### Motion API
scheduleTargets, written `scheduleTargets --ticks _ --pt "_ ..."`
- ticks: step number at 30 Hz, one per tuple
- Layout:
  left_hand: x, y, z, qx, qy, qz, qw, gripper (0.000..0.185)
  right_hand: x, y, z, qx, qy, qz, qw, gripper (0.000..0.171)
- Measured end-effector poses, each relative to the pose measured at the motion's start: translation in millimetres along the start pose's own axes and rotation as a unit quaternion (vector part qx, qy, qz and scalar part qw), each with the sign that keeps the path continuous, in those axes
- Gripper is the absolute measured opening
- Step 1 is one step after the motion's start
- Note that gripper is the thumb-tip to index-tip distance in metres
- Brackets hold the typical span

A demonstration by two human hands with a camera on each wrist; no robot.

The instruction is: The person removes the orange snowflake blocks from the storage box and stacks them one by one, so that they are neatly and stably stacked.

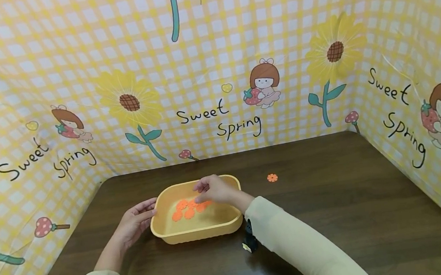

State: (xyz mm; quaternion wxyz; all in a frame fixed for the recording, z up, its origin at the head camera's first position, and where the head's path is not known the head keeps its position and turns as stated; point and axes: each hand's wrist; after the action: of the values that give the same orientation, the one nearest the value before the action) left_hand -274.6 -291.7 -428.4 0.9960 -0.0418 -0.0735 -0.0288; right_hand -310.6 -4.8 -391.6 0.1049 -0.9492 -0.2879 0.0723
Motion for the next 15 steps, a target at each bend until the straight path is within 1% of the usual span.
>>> scheduleTargets --ticks 8,10,15 --pt "0.4 0.5 0.3 0.005 0.003 -0.002 1.0 0.052 -10.7 19.1 5.4 0.031 0.008 -0.037 0.999 0.034" --pt "0.8 0.5 0.1 0.006 0.003 -0.002 1.0 0.052 -13.5 22.7 7.6 0.038 0.015 -0.043 0.998 0.034" --pt "0.3 0.2 -0.5 0.005 0.004 -0.003 1.0 0.05 -20.5 28.6 12.2 0.077 0.023 -0.051 0.996 0.033"
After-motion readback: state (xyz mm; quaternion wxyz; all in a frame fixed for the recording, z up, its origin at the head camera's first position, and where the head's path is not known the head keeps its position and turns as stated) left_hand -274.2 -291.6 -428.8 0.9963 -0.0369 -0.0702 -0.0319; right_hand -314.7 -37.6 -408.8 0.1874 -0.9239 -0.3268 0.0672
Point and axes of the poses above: each hand's wrist, its own x-axis away from the middle knuckle, its own y-axis out of the palm, z = x × y, and after that the axes turned 7 degrees about -x, right-handed
